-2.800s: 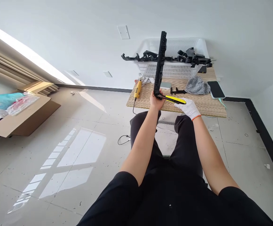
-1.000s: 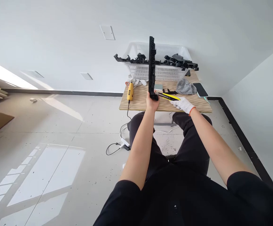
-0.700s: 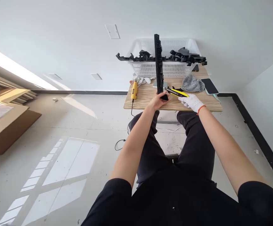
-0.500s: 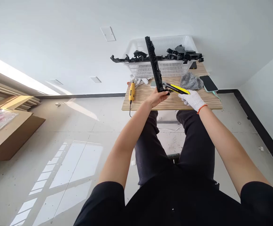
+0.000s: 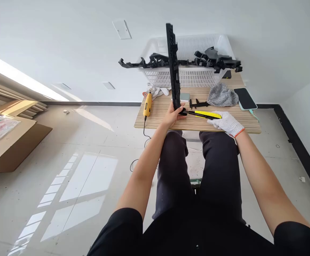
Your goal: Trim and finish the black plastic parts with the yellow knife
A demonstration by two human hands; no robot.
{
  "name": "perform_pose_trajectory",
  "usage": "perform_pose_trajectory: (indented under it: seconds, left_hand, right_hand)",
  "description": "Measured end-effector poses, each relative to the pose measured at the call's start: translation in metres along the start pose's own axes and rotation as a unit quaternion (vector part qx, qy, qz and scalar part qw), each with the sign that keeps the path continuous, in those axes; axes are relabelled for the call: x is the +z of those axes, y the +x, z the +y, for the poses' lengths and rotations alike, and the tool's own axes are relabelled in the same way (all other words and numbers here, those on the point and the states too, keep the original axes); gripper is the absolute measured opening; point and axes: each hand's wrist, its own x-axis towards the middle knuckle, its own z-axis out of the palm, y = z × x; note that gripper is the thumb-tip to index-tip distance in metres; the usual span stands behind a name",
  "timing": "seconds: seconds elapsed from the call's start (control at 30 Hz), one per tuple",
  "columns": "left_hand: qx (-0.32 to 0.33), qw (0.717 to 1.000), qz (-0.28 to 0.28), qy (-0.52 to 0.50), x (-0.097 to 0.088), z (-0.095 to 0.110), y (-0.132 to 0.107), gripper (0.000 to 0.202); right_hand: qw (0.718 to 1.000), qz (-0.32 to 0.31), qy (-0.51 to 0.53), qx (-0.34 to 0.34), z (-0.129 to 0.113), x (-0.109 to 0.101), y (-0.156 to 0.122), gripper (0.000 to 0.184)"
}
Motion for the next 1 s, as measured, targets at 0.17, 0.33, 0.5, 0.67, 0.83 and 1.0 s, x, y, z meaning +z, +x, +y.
perform_pose_trajectory:
  seconds: [0.17,0.33,0.5,0.67,0.83,1.0]
  left_hand:
    - [-0.045,0.998,0.016,-0.028,0.001,0.004,-0.001,0.020]
    - [-0.059,0.993,0.050,-0.084,0.005,0.008,-0.002,0.027]
    - [-0.060,0.991,0.052,-0.107,0.006,0.009,-0.004,0.036]
    - [-0.062,0.990,0.060,-0.112,0.006,0.009,-0.005,0.037]
    - [-0.061,0.990,0.060,-0.110,0.005,0.007,-0.005,0.037]
    - [-0.054,0.992,0.054,-0.097,0.003,0.005,-0.004,0.038]
  right_hand:
    - [0.999,0.033,-0.028,-0.022,-0.002,0.004,0.005,0.037]
    - [0.997,0.022,-0.065,-0.030,-0.006,0.005,0.000,0.034]
    - [0.998,0.020,-0.059,-0.013,-0.008,0.006,-0.001,0.034]
    - [0.995,0.036,-0.084,-0.030,-0.008,0.006,0.000,0.031]
    - [0.992,0.047,-0.110,-0.034,-0.012,0.007,-0.003,0.034]
    - [0.997,0.038,-0.066,0.004,-0.011,0.005,-0.002,0.035]
